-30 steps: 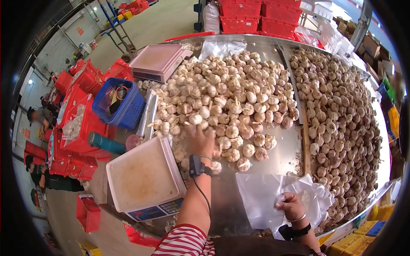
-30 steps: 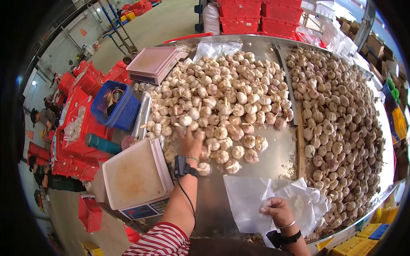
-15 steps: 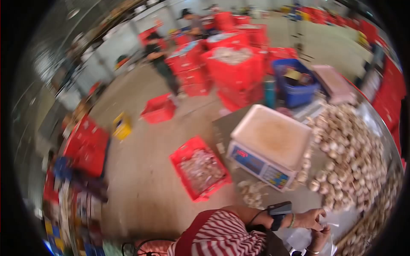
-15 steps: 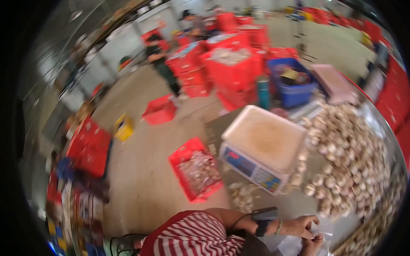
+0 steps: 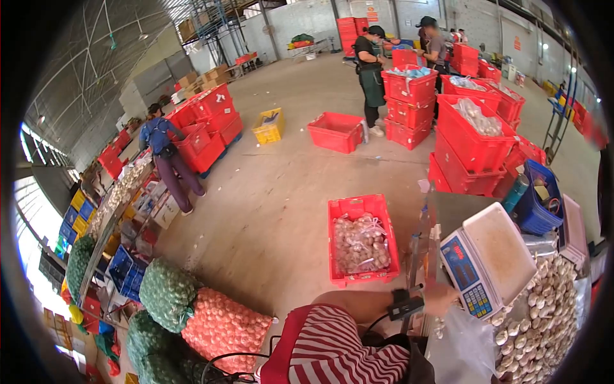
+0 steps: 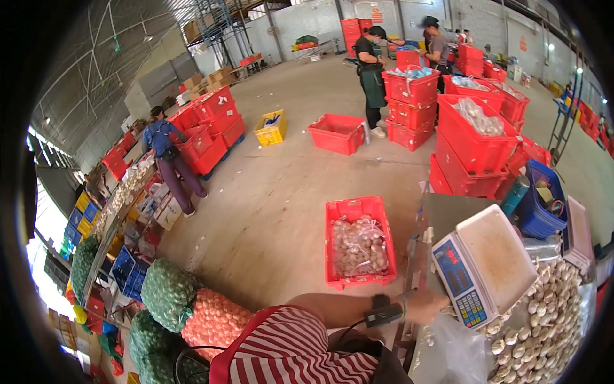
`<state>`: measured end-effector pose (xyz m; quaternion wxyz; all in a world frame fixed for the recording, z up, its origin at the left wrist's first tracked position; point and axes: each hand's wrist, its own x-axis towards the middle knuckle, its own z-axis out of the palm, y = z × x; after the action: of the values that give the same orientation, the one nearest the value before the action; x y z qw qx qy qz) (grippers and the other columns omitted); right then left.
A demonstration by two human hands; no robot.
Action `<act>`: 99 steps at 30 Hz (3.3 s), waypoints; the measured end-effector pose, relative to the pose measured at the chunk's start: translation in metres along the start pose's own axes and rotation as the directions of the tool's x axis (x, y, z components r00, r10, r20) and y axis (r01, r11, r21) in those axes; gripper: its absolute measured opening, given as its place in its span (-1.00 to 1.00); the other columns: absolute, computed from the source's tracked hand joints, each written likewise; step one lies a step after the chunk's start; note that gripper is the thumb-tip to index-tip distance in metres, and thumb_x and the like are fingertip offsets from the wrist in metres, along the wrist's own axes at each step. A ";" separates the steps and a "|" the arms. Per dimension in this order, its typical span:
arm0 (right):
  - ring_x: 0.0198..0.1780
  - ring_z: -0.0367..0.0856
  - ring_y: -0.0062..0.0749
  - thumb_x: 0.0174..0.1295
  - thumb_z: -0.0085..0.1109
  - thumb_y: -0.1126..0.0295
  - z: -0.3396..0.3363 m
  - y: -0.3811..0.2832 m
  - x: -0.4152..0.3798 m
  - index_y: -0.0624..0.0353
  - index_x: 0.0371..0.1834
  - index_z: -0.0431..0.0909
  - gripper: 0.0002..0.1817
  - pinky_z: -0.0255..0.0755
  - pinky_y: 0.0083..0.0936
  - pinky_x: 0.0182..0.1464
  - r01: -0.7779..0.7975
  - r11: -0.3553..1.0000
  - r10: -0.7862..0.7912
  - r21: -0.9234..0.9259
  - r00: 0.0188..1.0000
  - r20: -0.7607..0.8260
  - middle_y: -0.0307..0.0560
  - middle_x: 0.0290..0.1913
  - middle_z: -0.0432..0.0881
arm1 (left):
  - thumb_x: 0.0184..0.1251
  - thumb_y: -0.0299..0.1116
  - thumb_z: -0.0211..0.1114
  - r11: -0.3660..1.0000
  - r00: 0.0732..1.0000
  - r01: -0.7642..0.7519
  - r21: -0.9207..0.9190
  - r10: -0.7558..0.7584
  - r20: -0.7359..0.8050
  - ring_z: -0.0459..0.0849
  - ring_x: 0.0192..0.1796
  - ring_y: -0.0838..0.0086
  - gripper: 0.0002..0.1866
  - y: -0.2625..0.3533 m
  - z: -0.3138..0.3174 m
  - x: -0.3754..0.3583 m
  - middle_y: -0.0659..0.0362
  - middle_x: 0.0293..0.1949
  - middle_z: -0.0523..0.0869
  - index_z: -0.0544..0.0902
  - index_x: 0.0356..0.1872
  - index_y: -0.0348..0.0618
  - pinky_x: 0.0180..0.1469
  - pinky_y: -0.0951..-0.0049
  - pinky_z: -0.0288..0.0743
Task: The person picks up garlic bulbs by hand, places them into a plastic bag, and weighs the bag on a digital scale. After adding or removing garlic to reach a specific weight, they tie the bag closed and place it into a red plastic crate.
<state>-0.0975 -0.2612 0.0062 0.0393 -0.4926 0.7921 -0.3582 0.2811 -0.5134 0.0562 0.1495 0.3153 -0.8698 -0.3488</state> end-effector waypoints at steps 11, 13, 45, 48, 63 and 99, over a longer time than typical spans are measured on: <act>-0.43 0.57 -0.30 0.02 0.19 0.44 -0.030 -0.136 0.024 0.11 -0.25 0.64 -0.80 0.46 -0.31 -0.30 0.012 0.984 -0.020 -0.179 0.999 -0.043 -0.07 -0.42 0.66 | -0.16 -0.42 0.24 0.807 0.801 -0.586 0.065 0.590 -0.100 0.54 -0.13 -0.01 -0.78 0.145 0.117 0.087 -0.12 -0.27 0.56 0.55 -0.42 -0.31 -0.13 0.10 0.41; -0.46 0.54 -0.38 0.00 0.16 0.52 -0.044 -0.147 0.022 0.19 -0.23 0.64 -0.77 0.44 -0.40 -0.36 -0.054 0.970 0.033 -0.235 0.995 -0.092 -0.06 -0.40 0.67 | -0.13 -0.43 0.21 0.821 0.819 -0.571 0.016 0.571 -0.065 0.56 -0.19 -0.02 -0.81 0.147 0.122 0.089 -0.12 -0.34 0.58 0.56 -0.44 -0.32 -0.18 0.09 0.43; -0.52 0.59 -0.21 -0.09 0.31 0.26 -0.030 0.237 0.034 0.31 -0.51 0.67 -0.72 0.43 -0.34 -0.40 -0.832 0.531 0.847 0.163 0.517 -0.122 0.12 -0.58 0.61 | 0.12 -0.22 0.13 0.986 0.979 0.096 0.138 -0.119 0.167 0.60 -0.18 -0.21 -0.63 0.122 0.319 0.352 -0.31 -0.36 0.63 0.66 -0.45 -0.42 -0.11 0.01 0.48; -0.61 0.50 -0.35 -0.06 0.33 0.27 -0.044 0.226 0.033 0.32 -0.54 0.64 -0.73 0.37 -0.41 -0.47 -0.793 0.586 0.803 0.168 0.539 -0.255 0.01 -0.65 0.57 | 0.11 -0.25 0.15 0.991 0.980 0.061 0.118 -0.081 0.180 0.59 -0.24 -0.23 -0.68 0.129 0.331 0.362 -0.30 -0.40 0.62 0.64 -0.46 -0.39 -0.17 -0.01 0.46; -0.56 0.44 -0.71 0.12 0.07 0.62 -0.118 0.008 -0.049 0.32 -0.36 0.58 -0.91 0.32 -0.71 -0.51 -0.533 0.637 0.726 0.557 0.657 -0.201 -0.28 -0.58 0.54 | 0.18 -0.47 0.13 0.846 0.901 -0.415 0.334 0.434 0.020 0.60 -0.27 -0.01 -0.88 0.165 0.138 0.201 -0.07 -0.38 0.63 0.58 -0.29 -0.22 -0.28 0.10 0.48; -0.01 0.55 0.00 -0.11 0.41 0.43 0.067 -0.310 0.238 0.19 0.01 0.52 -0.48 0.44 -0.22 -0.01 0.526 0.845 -0.529 -0.092 0.849 -0.007 0.05 -0.02 0.57 | 0.33 -0.58 0.04 0.717 0.966 -0.222 -0.661 0.071 -0.248 0.60 -0.30 0.62 -0.82 -0.087 -0.166 0.202 0.21 -0.29 0.64 0.56 -0.11 -0.29 -0.25 0.63 0.46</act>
<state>0.0418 -0.5687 0.2131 -0.0950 -0.6866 0.6416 -0.3284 0.2466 -0.7785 0.1217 0.3710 0.2022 -0.6824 -0.5965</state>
